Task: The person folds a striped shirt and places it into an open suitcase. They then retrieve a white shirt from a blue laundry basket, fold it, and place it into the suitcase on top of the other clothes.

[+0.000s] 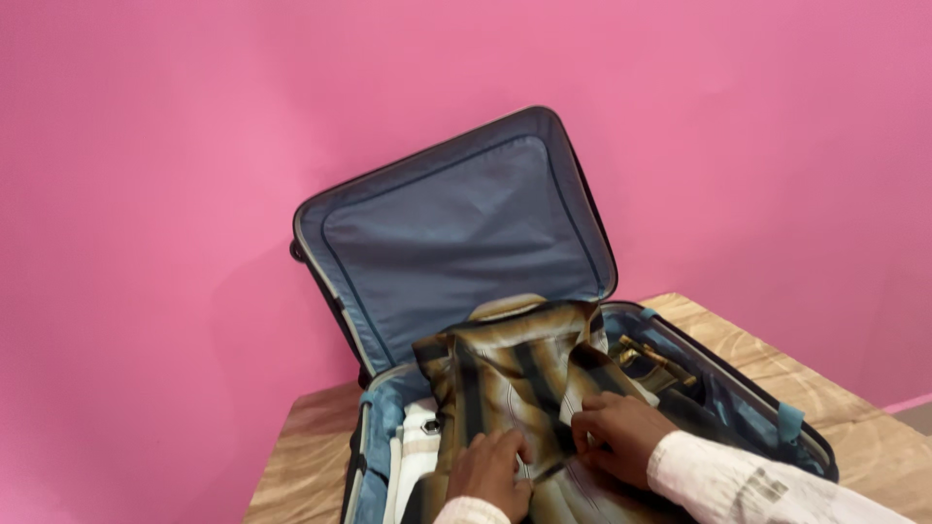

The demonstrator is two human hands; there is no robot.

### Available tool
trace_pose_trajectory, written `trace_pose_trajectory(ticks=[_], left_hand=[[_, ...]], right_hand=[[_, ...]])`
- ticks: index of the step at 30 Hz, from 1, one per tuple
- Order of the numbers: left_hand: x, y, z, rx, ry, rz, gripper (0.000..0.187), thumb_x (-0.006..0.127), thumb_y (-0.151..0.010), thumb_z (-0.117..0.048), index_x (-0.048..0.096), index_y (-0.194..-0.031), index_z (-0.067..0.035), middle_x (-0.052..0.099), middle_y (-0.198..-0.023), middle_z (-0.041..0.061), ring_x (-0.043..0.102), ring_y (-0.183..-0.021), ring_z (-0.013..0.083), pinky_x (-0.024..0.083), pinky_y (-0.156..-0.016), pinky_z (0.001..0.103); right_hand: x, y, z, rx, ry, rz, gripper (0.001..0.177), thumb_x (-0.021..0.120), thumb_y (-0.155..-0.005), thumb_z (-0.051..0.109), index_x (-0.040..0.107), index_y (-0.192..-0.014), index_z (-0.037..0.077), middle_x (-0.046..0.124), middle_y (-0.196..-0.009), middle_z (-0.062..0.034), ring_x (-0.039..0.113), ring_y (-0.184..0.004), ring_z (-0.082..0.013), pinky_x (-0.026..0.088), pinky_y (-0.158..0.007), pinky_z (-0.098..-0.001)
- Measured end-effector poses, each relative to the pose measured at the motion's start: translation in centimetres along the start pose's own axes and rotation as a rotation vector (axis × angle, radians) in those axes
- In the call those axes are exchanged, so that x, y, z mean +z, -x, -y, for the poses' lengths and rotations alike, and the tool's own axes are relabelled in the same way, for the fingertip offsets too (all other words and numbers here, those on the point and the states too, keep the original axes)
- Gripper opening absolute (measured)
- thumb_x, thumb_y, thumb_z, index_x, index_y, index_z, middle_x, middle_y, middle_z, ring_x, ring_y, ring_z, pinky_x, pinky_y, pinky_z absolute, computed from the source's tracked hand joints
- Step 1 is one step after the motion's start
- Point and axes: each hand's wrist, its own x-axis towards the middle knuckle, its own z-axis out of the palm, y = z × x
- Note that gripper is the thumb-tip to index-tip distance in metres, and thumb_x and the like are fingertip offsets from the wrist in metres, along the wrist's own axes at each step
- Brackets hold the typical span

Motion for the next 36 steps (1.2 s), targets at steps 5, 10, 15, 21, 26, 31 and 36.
trace_pose_trajectory(ticks=[5,10,15,21,26,31,36], left_hand=[[0.7,-0.1,0.5,0.105,0.131,0.118,0.01,0.071,-0.085,-0.016,0.07,-0.095,-0.014,0.065,-0.099,0.006,0.064,-0.108,0.027,0.049,-0.095,0.043],[1.1,-0.4,0.6,0.042,0.113,0.312,0.02,0.069,-0.092,-0.029,0.076,-0.107,-0.019,0.065,-0.103,0.008,0.062,-0.114,0.0271,0.046,-0.101,0.041],[0.7,0.9,-0.3,0.027,0.107,0.154,0.021,0.071,-0.088,-0.027,0.074,-0.108,-0.018,0.064,-0.109,0.009,0.064,-0.112,0.0299,0.049,-0.097,0.041],[0.1,0.9,-1.1,0.021,0.084,-0.106,0.042,0.075,-0.083,-0.018,0.064,-0.123,-0.022,0.061,-0.122,0.007,0.061,-0.117,0.0325,0.048,-0.098,0.043],[-0.3,1.0,-1.4,-0.003,0.053,-0.138,0.054,0.076,-0.082,-0.015,0.056,-0.131,-0.023,0.051,-0.133,0.007,0.056,-0.124,0.0327,0.048,-0.1,0.044],[0.1,1.1,-0.8,0.027,-0.002,-0.203,0.052,0.077,-0.079,-0.013,0.058,-0.127,-0.021,0.05,-0.135,0.007,0.056,-0.124,0.0329,0.046,-0.1,0.045],[-0.2,1.2,-1.0,0.001,0.013,-0.19,0.048,0.077,-0.08,-0.016,0.061,-0.125,-0.02,0.051,-0.136,0.005,0.057,-0.124,0.0313,0.047,-0.1,0.044]], right_hand=[[0.1,0.0,-0.3,-0.108,0.007,-0.144,0.015,0.08,-0.077,0.018,0.07,-0.088,0.019,0.064,-0.098,-0.0015,0.062,-0.098,-0.0286,0.051,-0.075,-0.044],[-0.3,0.3,0.4,0.035,-0.031,-0.086,0.012,0.075,-0.082,0.023,0.069,-0.091,0.019,0.066,-0.09,-0.0021,0.068,-0.091,-0.0261,0.053,-0.075,-0.0429],[0.2,0.4,0.3,0.026,-0.032,0.0,0.01,0.074,-0.087,0.027,0.072,-0.091,0.019,0.071,-0.092,-0.0028,0.068,-0.093,-0.0289,0.053,-0.079,-0.0439],[0.9,-0.1,-0.6,-0.159,-0.039,-0.159,0.008,0.073,-0.079,0.014,0.071,-0.086,0.015,0.071,-0.091,-0.0024,0.065,-0.094,-0.0286,0.052,-0.078,-0.0423],[0.0,-0.1,-0.1,-0.153,0.054,-0.179,0.011,0.074,-0.075,0.013,0.071,-0.085,0.017,0.068,-0.087,-0.0021,0.064,-0.091,-0.0272,0.051,-0.08,-0.0409],[0.4,0.1,-0.1,0.0,-0.02,-0.124,0.01,0.071,-0.084,0.019,0.068,-0.094,0.016,0.069,-0.082,-0.0069,0.069,-0.08,-0.0302,0.052,-0.07,-0.0454],[1.9,-0.2,-1.8,-0.021,-0.006,0.12,0.021,0.075,-0.086,0.026,0.07,-0.105,0.02,0.072,-0.073,-0.008,0.071,-0.074,-0.032,0.054,-0.067,-0.0452]])
